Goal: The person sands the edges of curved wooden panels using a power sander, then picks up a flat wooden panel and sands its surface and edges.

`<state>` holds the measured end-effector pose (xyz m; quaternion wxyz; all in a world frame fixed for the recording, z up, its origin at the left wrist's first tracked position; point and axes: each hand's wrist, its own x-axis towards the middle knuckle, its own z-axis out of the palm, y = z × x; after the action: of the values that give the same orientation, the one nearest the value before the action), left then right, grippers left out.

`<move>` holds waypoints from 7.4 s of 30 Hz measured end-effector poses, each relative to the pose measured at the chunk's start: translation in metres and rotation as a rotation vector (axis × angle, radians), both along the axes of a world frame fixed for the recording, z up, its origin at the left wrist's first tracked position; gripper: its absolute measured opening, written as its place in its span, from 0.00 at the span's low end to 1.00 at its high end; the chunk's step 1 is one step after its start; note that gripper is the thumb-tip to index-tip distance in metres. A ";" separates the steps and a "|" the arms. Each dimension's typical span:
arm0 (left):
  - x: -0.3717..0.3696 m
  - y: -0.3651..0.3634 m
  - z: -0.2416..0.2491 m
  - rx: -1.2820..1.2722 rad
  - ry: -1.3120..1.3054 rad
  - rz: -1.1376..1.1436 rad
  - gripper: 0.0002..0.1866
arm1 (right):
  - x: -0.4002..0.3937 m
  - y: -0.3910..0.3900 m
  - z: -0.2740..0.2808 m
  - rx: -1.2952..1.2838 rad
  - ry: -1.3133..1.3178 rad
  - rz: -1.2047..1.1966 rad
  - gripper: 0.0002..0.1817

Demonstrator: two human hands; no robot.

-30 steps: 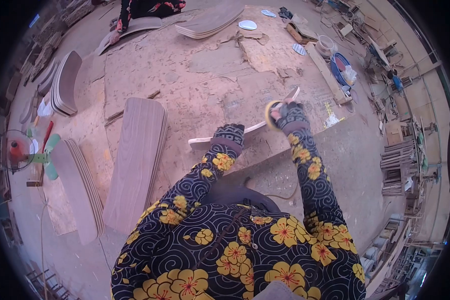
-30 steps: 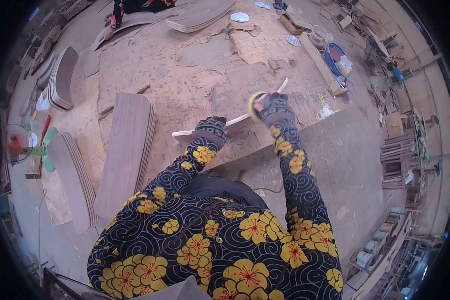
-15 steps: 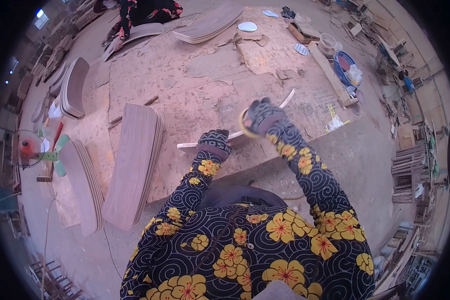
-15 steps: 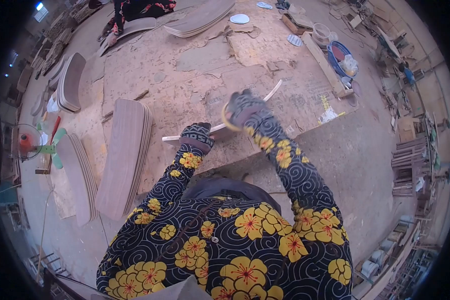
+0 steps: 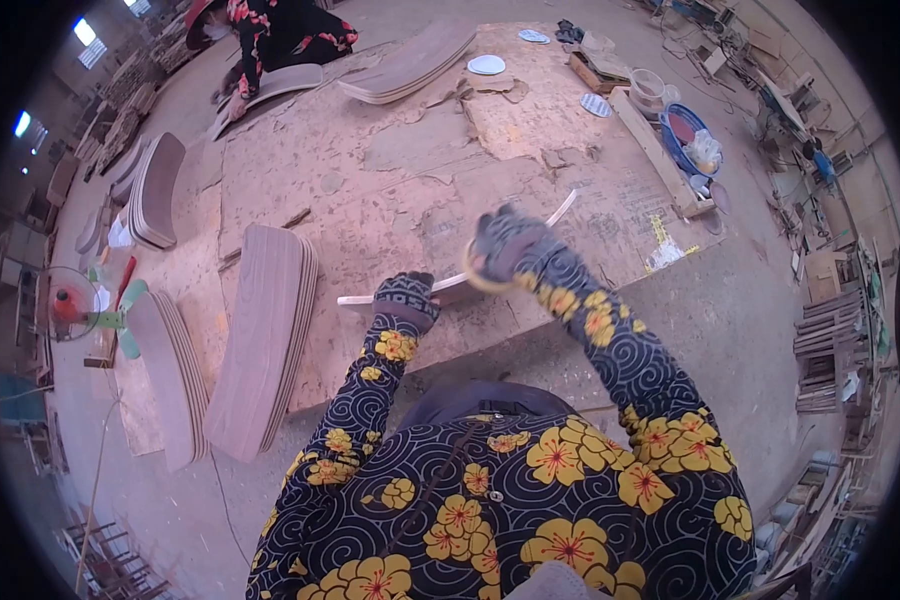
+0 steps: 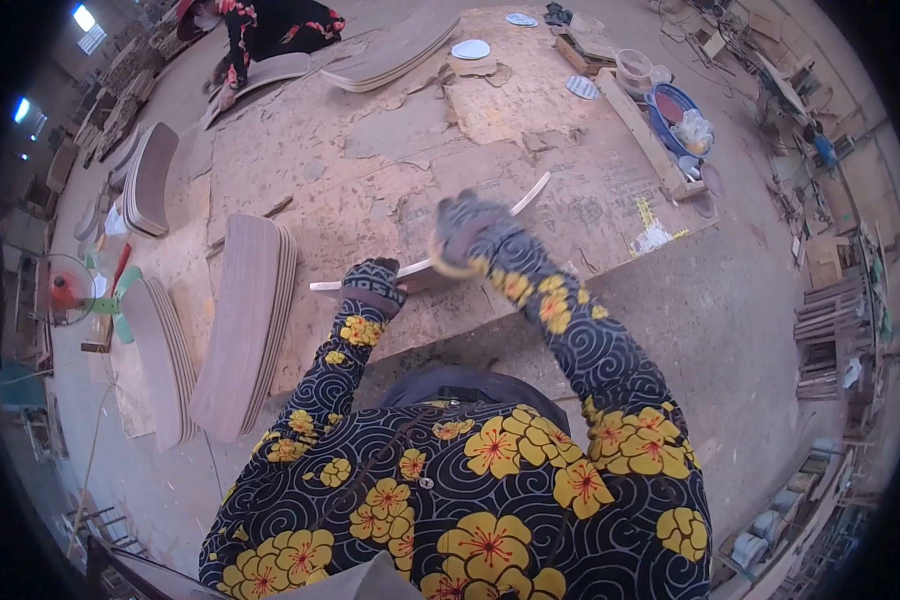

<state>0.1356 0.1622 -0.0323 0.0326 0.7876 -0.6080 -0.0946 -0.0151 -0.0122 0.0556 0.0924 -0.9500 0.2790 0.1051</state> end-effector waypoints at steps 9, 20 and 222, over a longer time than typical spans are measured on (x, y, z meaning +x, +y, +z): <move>-0.008 -0.002 0.008 0.046 -0.057 0.044 0.18 | -0.047 -0.106 0.004 -0.292 -0.058 -0.239 0.29; -0.003 -0.016 0.021 0.170 -0.081 0.094 0.27 | -0.022 0.042 -0.056 -0.209 -0.438 -0.124 0.23; -0.036 -0.066 0.021 0.328 0.078 0.159 0.28 | -0.073 -0.072 -0.093 -0.056 -0.857 -0.239 0.31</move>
<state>0.0998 0.0959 -0.0111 -0.0653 0.8238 -0.5184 -0.2201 -0.0880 -0.0838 -0.0375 0.1853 -0.8711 0.3259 -0.3173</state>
